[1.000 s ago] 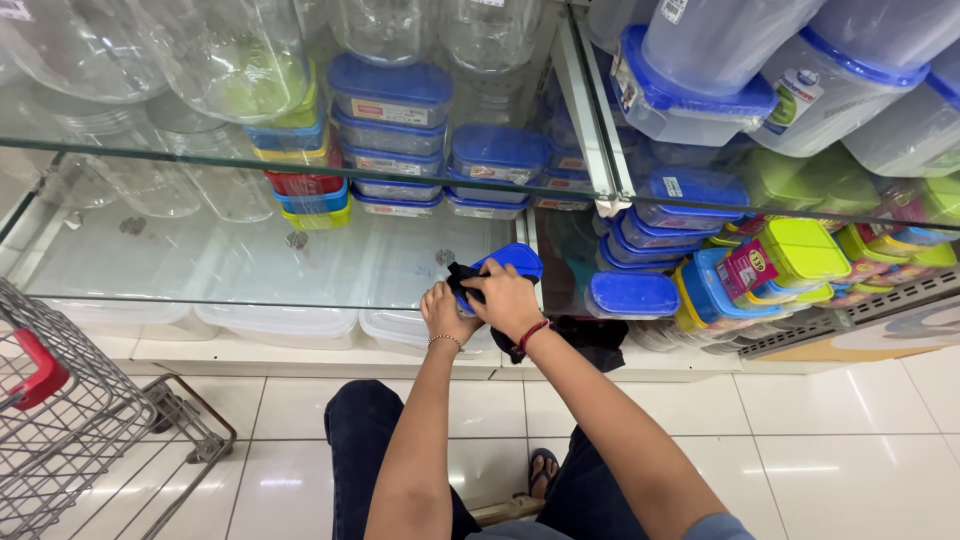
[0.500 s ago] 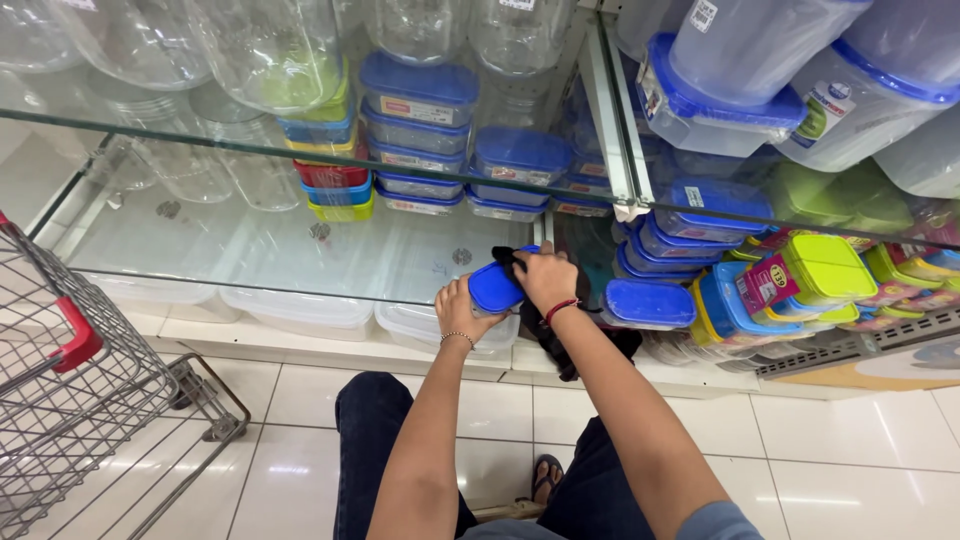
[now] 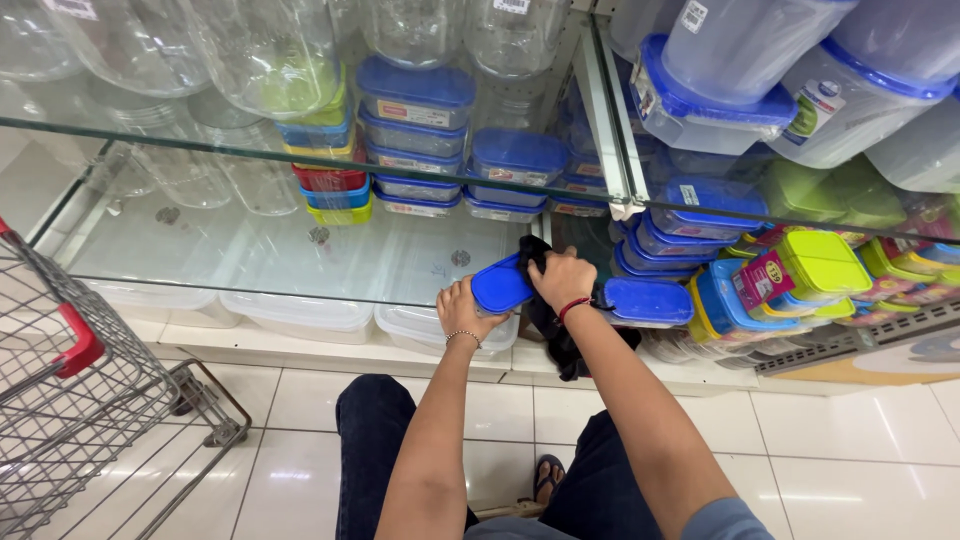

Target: Wiping down and organizing plastic storage containers on a retail shelf.

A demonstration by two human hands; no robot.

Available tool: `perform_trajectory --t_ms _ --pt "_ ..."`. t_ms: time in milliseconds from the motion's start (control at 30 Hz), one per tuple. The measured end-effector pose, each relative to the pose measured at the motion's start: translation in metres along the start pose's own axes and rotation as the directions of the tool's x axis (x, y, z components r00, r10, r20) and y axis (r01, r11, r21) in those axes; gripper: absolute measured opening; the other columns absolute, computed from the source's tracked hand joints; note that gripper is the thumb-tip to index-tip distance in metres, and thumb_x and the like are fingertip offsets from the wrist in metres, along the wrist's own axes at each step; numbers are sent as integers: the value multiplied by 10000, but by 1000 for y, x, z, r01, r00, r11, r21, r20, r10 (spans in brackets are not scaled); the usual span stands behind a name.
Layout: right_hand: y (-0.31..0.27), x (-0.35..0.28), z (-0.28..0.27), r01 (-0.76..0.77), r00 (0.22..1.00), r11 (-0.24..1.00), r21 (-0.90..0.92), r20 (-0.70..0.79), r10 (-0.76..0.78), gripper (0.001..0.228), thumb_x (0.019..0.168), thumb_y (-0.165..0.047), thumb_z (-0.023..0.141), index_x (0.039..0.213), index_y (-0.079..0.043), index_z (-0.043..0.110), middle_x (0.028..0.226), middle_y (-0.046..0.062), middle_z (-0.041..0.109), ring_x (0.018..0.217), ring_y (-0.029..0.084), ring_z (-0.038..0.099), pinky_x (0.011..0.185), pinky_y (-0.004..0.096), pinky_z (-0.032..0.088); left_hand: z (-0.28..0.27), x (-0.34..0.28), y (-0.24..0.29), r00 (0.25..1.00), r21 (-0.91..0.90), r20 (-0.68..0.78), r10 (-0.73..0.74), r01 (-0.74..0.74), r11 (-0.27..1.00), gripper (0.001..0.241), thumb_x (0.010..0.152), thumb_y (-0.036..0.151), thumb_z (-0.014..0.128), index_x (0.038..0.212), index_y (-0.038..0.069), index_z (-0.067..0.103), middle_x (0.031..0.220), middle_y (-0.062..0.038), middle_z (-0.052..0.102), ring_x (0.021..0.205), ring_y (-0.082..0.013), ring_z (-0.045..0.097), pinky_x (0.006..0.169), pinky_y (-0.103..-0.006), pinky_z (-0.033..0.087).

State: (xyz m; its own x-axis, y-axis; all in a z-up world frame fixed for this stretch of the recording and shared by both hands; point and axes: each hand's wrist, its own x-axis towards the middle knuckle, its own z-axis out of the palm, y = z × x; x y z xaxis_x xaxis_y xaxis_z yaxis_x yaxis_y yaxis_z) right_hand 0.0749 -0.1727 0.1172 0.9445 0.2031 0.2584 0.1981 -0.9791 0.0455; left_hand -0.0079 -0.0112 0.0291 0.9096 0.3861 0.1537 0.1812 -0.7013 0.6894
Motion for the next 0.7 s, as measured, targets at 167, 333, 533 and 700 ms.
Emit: perform_trajectory --t_ms 167,333,533,700 --pt "-4 -11 -17 -23 995 1000 -19 92 25 531 900 -585 635 831 -79 782 902 179 733 762 341 746 658 441 592 6 -4 5 999 -31 -32 -31 30 999 982 483 510 986 1290 170 542 1252 -47 614 1279 -241 514 1232 -493 170" --pt "-1 -23 -36 39 973 999 38 225 -46 496 843 -547 704 801 -57 764 810 173 744 778 343 743 693 438 601 4 -6 7 999 -32 -19 -51 50 998 955 490 497 978 1286 188 549 1259 -36 620 1300 -234 511 1240 -492 158" --pt "-11 -40 -40 333 932 925 185 82 -352 346 787 -448 741 800 -106 796 902 145 719 759 349 717 667 475 582 2 -5 7 999 -37 -9 -51 50 998 950 504 483 979 1295 192 540 1272 -39 610 1322 -265 475 1241 -489 151" --pt "-45 -55 -50 477 868 845 241 24 -497 313 798 -433 746 872 -134 804 934 114 704 751 317 712 658 468 565 10 -3 -1 999 -15 -30 -32 31 999 775 640 218 884 1332 172 538 1290 -66 587 1339 -286 458 1233 -510 143"
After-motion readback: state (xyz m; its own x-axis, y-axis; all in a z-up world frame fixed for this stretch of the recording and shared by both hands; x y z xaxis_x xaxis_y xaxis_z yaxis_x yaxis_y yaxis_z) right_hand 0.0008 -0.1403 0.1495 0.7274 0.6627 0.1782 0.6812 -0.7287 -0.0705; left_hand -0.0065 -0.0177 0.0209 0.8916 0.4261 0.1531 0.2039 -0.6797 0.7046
